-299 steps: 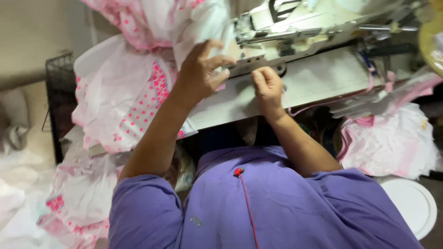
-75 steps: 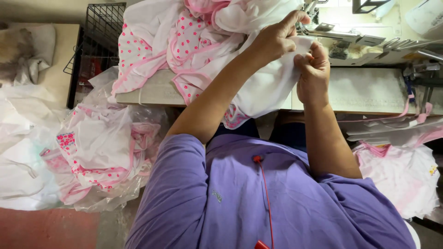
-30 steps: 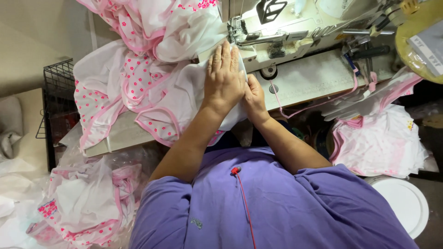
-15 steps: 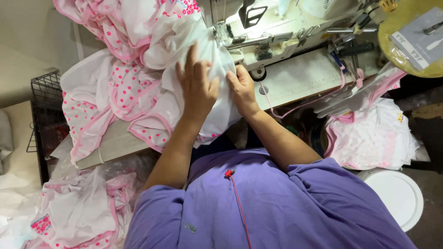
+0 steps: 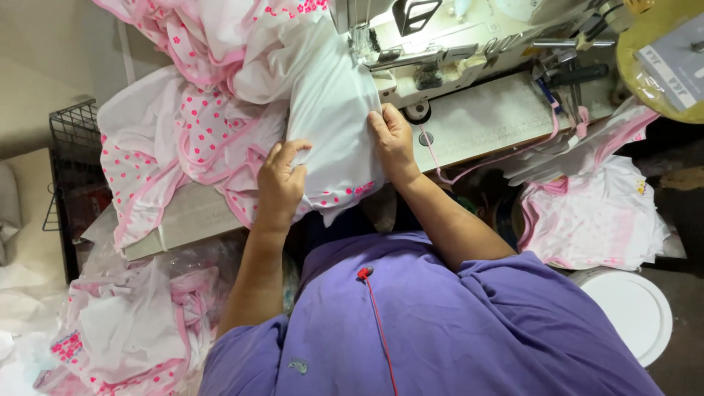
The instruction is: Trimming loose threads from baby clothes using snips at a sewing workstation
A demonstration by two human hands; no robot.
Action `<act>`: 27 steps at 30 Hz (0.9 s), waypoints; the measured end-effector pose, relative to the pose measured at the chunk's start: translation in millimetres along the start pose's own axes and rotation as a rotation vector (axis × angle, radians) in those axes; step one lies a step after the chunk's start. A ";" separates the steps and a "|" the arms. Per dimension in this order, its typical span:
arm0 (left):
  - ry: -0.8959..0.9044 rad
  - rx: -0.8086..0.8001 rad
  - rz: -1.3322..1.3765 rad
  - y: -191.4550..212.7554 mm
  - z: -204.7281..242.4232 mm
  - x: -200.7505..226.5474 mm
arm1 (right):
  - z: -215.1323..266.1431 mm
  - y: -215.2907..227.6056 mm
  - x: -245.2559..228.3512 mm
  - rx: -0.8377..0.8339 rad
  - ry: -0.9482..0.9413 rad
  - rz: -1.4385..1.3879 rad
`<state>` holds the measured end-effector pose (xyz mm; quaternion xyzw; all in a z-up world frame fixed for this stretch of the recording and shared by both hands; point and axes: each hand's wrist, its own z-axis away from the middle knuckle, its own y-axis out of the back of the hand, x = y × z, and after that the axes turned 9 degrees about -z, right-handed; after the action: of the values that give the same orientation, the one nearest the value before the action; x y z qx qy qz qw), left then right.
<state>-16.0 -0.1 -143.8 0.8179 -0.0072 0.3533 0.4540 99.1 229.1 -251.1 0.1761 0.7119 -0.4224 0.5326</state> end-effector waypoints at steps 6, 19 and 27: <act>-0.098 0.025 -0.082 6.5 -33.0 -15.0 | 11.4 -8.6 -7.1 0.017 0.015 -0.002; -0.100 0.261 -0.203 -69.8 -16.9 7.7 | 10.9 -20.5 -32.6 -0.033 0.147 -0.046; 0.277 -0.150 0.280 -5.1 0.0 4.1 | 42.2 -1.8 -43.4 0.116 -0.010 -0.227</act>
<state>-11.2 4.2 -145.1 0.7164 -0.0848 0.5205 0.4569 139.7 203.5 -214.2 0.1228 0.6990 -0.5215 0.4737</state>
